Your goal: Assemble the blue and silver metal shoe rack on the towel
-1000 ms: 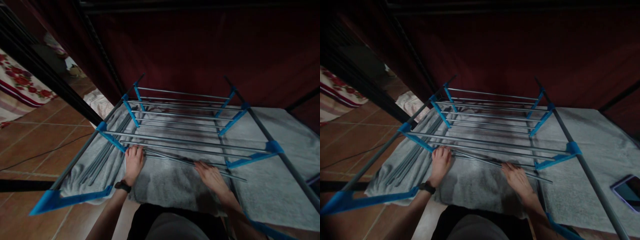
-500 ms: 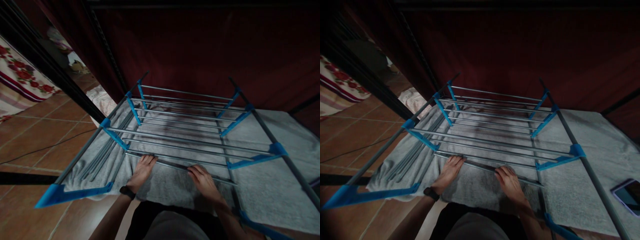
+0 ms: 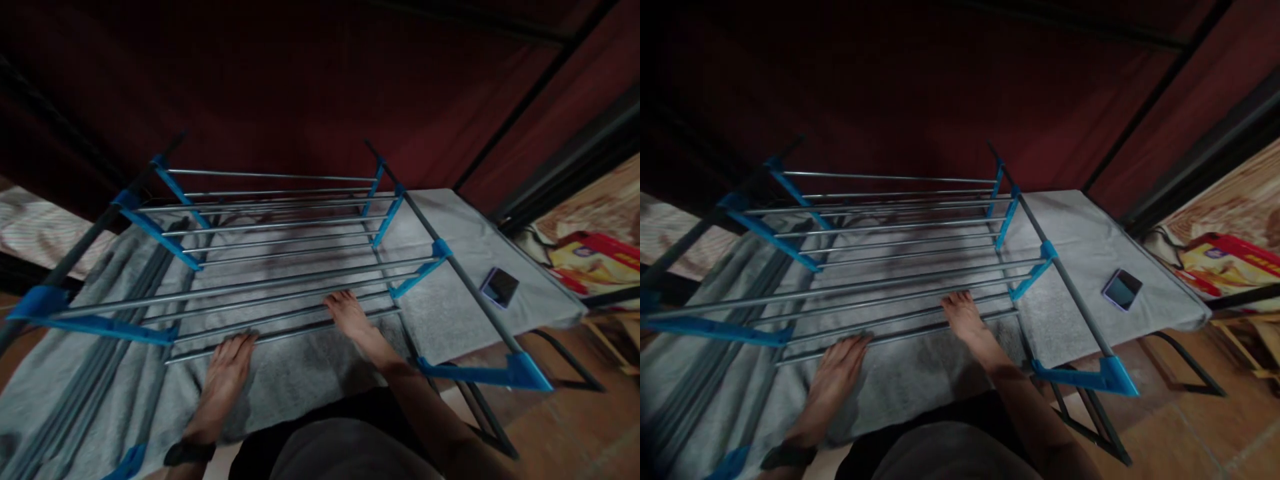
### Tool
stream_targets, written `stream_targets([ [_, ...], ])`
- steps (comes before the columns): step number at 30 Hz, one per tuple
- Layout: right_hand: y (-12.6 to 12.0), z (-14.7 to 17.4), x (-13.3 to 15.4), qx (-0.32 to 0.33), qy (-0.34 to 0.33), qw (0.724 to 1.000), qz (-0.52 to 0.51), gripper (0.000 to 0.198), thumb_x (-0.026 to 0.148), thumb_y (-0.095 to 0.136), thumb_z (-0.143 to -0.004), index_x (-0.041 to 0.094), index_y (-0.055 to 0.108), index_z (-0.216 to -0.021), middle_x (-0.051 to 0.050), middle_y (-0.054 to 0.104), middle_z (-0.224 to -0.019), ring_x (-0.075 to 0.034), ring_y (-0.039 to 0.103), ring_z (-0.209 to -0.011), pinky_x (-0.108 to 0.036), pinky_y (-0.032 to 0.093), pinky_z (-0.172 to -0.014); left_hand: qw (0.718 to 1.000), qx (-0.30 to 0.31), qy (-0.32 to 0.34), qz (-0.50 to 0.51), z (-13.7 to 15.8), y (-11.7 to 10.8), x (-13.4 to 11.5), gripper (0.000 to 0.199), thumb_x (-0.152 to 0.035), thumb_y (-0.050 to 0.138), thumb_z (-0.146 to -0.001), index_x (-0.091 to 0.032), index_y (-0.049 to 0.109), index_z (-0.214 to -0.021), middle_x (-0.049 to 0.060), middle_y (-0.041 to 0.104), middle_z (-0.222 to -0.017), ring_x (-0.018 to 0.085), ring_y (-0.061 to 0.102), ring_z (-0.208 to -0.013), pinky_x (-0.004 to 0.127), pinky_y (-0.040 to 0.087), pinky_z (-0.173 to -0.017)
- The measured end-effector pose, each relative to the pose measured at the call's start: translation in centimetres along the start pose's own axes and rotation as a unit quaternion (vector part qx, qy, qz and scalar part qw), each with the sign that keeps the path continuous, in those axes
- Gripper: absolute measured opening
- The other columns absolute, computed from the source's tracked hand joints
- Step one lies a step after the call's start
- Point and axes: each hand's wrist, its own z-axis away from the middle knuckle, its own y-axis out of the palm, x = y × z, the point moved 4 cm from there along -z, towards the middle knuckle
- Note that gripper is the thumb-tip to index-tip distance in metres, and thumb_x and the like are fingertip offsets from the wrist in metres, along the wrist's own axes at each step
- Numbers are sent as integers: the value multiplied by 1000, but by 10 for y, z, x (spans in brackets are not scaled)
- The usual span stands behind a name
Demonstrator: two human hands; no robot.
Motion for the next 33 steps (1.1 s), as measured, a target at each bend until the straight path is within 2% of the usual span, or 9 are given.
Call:
stream_targets([
  [6,-12,-3,4,-33,3,999,2,22,11,56,-98,24,70,-108,-6,74,-107,-25,66,-104,-41,52,-96,999,-22,-11,21,-3,-3,2,39,-23,44,-96,-24,69,-126,10,74,-111,29,64,-103,44,47,-93],
  [12,-21,9,4,-59,-7,998,-22,28,8,50,-99,19,69,-117,-9,72,-117,-25,64,-112,-41,47,-108,999,-30,-19,28,-10,-6,-1,39,-26,42,-99,-23,68,-128,10,73,-112,27,65,-103,43,47,-95],
  [18,-32,16,-2,-56,3,998,-16,31,9,48,-101,21,67,-123,-9,70,-120,-25,63,-115,-44,47,-109,999,-29,-23,22,-11,-5,-1,39,-28,42,-102,-21,69,-128,11,74,-115,28,65,-103,45,48,-95],
  [21,-37,14,12,-55,-9,998,-15,31,8,50,-100,22,66,-123,-8,69,-119,-24,63,-114,-41,47,-108,998,-49,-19,25,-10,-10,-3,38,-31,44,-102,-21,67,-131,11,74,-117,29,65,-106,48,46,-102],
  [26,-41,8,31,-43,-12,999,-21,30,8,52,-100,23,65,-122,-7,68,-119,-23,61,-114,-41,47,-109,995,-85,-31,44,-8,-19,-9,39,-37,46,-103,-21,63,-134,13,71,-124,31,64,-114,49,48,-102],
  [30,-42,11,27,-25,-2,999,-27,33,7,51,-99,23,64,-124,-8,66,-123,-22,59,-118,-40,47,-110,988,-110,-75,81,-9,-20,-8,38,-39,46,-103,-21,61,-133,14,69,-125,31,63,-118,49,48,-106],
  [33,-44,15,20,-19,5,999,-31,37,5,51,-98,24,63,-127,-7,65,-126,-22,58,-121,-40,46,-111,985,-123,-65,106,-12,-20,-12,36,-39,47,-103,-23,63,-131,12,70,-123,30,64,-116,48,49,-105],
])
